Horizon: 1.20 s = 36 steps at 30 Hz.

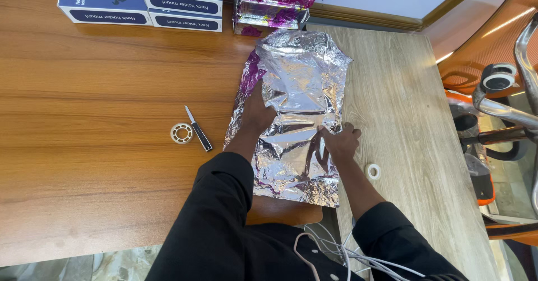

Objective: The person wraps a small rectangular box with pink floral wrapping paper on a wooden table. They fold the paper around the box, smooth the edges, and secure the folds with clear tape. The wrapped box remains on the table at the end of the clip.

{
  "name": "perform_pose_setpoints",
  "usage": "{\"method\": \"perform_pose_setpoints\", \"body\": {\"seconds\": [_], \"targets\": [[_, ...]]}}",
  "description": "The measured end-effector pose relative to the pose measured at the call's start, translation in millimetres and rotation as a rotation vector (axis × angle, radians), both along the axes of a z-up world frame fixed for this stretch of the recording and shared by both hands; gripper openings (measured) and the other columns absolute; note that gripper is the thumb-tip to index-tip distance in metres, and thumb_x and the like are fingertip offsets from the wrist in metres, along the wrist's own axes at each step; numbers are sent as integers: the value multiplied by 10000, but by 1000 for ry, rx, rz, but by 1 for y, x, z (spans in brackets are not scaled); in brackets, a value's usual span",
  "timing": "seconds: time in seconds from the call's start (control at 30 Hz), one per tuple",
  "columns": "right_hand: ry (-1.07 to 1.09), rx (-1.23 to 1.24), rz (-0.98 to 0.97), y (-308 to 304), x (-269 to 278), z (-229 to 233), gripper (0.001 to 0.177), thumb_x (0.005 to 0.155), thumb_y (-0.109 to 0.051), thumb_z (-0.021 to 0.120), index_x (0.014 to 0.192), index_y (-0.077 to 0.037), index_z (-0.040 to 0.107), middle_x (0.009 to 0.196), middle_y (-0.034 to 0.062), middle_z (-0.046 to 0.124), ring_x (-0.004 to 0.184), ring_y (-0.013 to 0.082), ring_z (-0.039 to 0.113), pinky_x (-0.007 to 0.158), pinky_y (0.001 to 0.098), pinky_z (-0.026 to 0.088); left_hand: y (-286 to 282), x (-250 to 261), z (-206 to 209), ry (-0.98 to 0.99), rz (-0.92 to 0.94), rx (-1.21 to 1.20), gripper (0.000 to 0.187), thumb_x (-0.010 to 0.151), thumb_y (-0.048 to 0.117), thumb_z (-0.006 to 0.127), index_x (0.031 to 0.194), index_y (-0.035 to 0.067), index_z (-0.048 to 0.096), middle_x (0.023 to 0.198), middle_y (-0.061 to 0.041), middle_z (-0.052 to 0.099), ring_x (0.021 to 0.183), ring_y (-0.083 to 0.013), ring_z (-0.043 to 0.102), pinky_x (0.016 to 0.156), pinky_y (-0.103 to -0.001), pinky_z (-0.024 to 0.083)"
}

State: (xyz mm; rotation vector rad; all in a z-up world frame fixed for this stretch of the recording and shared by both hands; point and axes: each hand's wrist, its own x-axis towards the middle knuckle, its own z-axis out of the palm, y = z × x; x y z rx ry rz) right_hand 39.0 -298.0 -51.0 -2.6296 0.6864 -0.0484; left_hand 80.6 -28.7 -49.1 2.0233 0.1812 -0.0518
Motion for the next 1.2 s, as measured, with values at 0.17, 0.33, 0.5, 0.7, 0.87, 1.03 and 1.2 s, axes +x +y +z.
{"method": "perform_pose_setpoints", "body": {"seconds": [0.17, 0.33, 0.5, 0.7, 0.87, 1.03, 1.2], "targets": [[-3, 289, -172, -8, 9, 3, 695, 786, -440, 815, 1303, -20, 621, 1137, 205, 701, 991, 301, 688, 923, 415, 535, 5, -17, -1, 21, -55, 341, 978, 806, 293, 768, 1587, 64, 226, 1586, -187, 342, 1489, -411, 247, 1207, -610, 186], [-69, 733, -298, -21, 29, -3, 425, 896, -325, 732, 1161, 7, 723, 1043, 135, 709, 916, 255, 650, 828, 421, 519, 0, -27, -4, -5, -136, 535, 954, 833, 351, 725, 1580, 37, 223, 1614, -232, 241, 1492, -431, 203, 1201, -590, 158], [15, 882, -289, -41, 33, -14, 263, 871, -71, 724, 1118, 13, 699, 925, 91, 707, 761, 180, 651, 659, 383, 535, -4, -24, -5, 52, -182, 613, 832, 901, 338, 670, 1575, 85, 253, 1625, -232, 200, 1506, -447, 178, 1200, -611, 133], [-165, 756, -248, -60, 33, -33, 230, 827, -17, 792, 1043, 41, 738, 888, 93, 748, 716, 153, 679, 626, 308, 557, -7, -30, 11, -16, -257, 663, 798, 931, 426, 643, 1579, 91, 321, 1592, -234, 279, 1486, -442, 244, 1221, -608, 159], [-202, 421, -275, -70, 35, -15, 246, 834, -93, 804, 1058, -2, 759, 887, 111, 752, 740, 175, 695, 653, 338, 562, -10, -50, 29, -59, -536, 681, 810, 899, 520, 644, 1562, 170, 336, 1612, -220, 231, 1501, -446, 194, 1206, -625, 133], [-339, -287, -23, -66, 33, 7, 426, 743, -202, 874, 1117, -51, 736, 1217, 173, 643, 1132, 416, 560, 837, 662, 427, -27, -52, 35, -9, -614, 722, 807, 929, 560, 588, 1589, 216, 277, 1656, -220, 142, 1517, -465, 121, 1191, -665, 118], [-516, -142, 403, -16, 16, -12, 370, 905, -303, 757, 1220, -120, 690, 1327, 97, 592, 1268, 350, 519, 1047, 578, 424, -54, -45, 33, 118, -554, 721, 831, 953, 558, 565, 1614, 195, 215, 1662, -235, 100, 1520, -483, 70, 1189, -673, 106]]}}
